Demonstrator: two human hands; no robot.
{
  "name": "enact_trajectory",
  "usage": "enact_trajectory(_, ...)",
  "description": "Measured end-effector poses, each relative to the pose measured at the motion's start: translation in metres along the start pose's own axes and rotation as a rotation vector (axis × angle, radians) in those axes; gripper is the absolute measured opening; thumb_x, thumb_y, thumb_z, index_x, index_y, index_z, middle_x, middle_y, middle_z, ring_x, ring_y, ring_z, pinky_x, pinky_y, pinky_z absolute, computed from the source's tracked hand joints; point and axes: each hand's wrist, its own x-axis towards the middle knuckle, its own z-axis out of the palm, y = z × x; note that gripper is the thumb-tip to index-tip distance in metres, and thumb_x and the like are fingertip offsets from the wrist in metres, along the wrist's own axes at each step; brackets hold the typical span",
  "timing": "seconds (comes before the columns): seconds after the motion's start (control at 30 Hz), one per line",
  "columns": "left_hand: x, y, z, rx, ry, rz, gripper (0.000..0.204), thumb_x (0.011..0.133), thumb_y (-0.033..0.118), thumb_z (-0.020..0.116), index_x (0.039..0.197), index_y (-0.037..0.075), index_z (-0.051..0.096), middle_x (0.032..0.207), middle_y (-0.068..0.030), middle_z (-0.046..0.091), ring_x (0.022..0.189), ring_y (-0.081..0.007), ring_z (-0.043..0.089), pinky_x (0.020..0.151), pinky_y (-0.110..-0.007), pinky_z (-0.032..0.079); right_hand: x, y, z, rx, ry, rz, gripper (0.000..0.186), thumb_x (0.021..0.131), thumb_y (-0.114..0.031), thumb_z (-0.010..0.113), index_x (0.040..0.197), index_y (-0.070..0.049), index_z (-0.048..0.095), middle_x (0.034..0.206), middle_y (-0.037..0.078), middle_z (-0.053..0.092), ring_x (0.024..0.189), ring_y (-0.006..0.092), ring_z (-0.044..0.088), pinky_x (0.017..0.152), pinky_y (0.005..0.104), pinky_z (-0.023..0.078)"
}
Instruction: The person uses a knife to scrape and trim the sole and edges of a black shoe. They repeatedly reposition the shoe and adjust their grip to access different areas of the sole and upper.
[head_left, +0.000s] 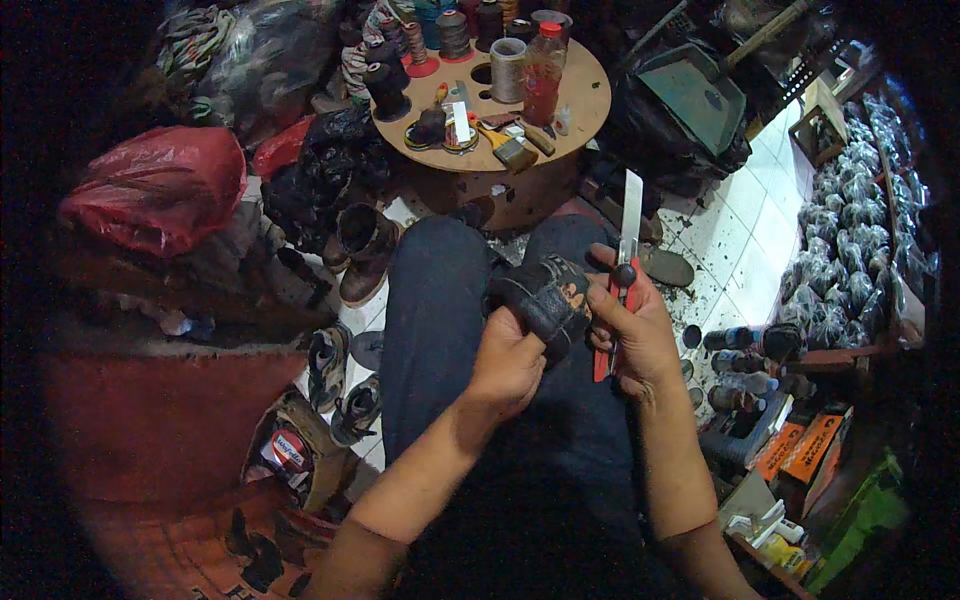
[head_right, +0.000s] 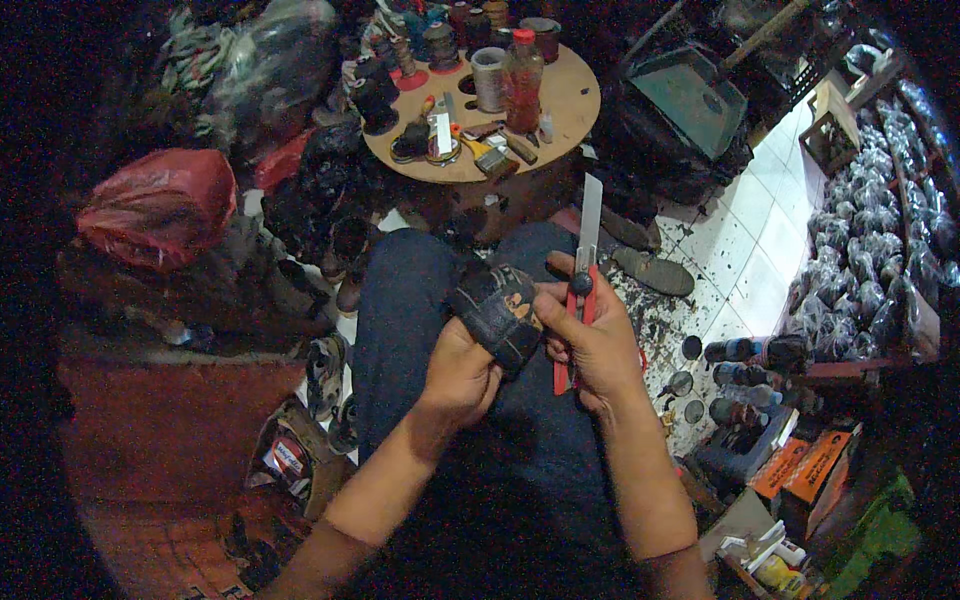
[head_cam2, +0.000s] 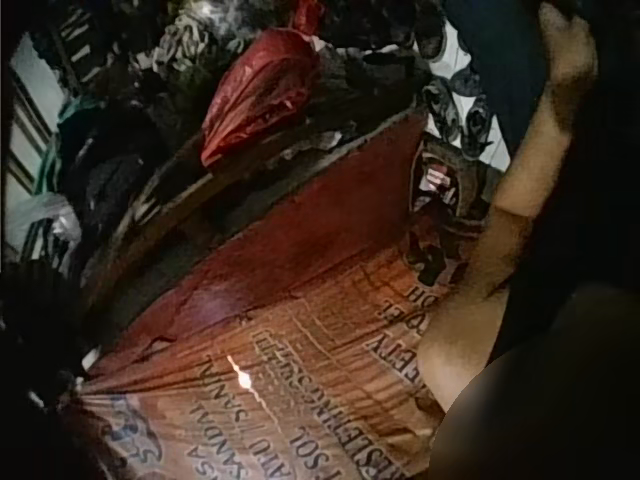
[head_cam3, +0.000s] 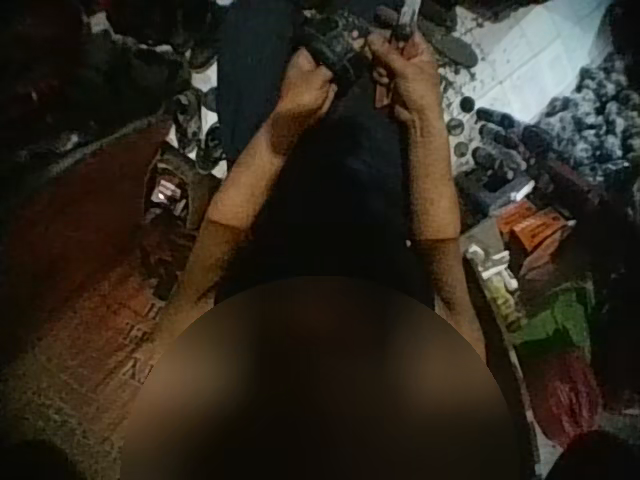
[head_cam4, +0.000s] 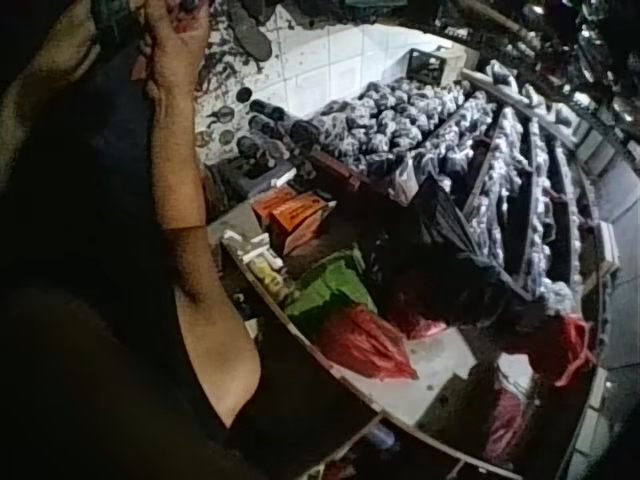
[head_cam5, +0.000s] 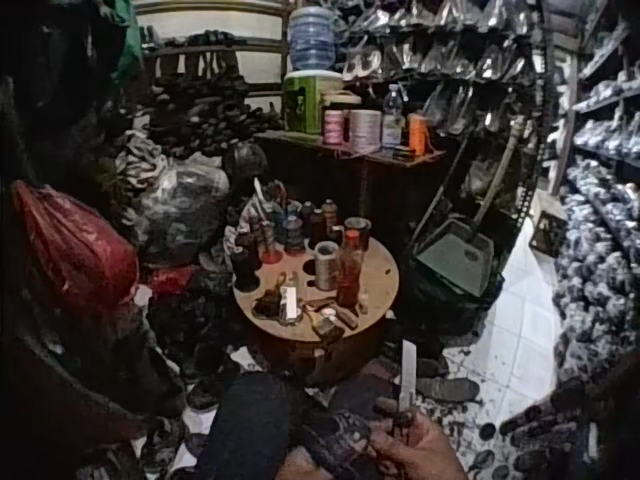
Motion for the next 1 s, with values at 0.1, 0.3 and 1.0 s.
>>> enact_trajectory(0.1,0.002,0.0,-0.002,0.013,-0.011,-0.007,0.024,0.1,0.003,0.068,0.124,-0.001,0.067,0.119,-0.0092,0.073,0.106,-0.0162,0.07,0.095,-0.032,0.057,0.0,0.0,0.0,-0.012,0.013,-0.003,0.064,0.094,-0.014,0.078,0.149,-0.001,0.048,0.092,-0.001,0.061,0.057,0.0053,0.049,0.049,0.0207,0.038)
enact_trajectory(0.3,0.014,0.002,-0.009,0.214,-0.072,0.066,0.021,0.101,0.006,0.068,0.122,0.002,0.068,0.112,-0.0063,0.074,0.099,-0.0142,0.071,0.085,-0.03,0.059,0.001,0.0,-0.001,0.04,-0.001,0.009,0.062,0.091,-0.013,0.083,0.142,0.001,0.051,0.096,0.004,0.069,0.058,0.0068,0.054,0.048,0.0209,0.04)
enact_trajectory(1.0,0.018,0.003,-0.004,0.209,0.002,0.092,0.022,0.098,0.004,0.072,0.12,0.002,0.07,0.109,-0.0057,0.075,0.093,-0.0132,0.073,0.085,-0.029,0.061,-0.001,0.006,0.002,-0.072,0.083,-0.014,0.051,0.096,-0.02,0.078,0.139,-0.002,0.056,0.084,-0.004,0.058,0.056,0.0027,0.048,0.048,0.0189,0.04)
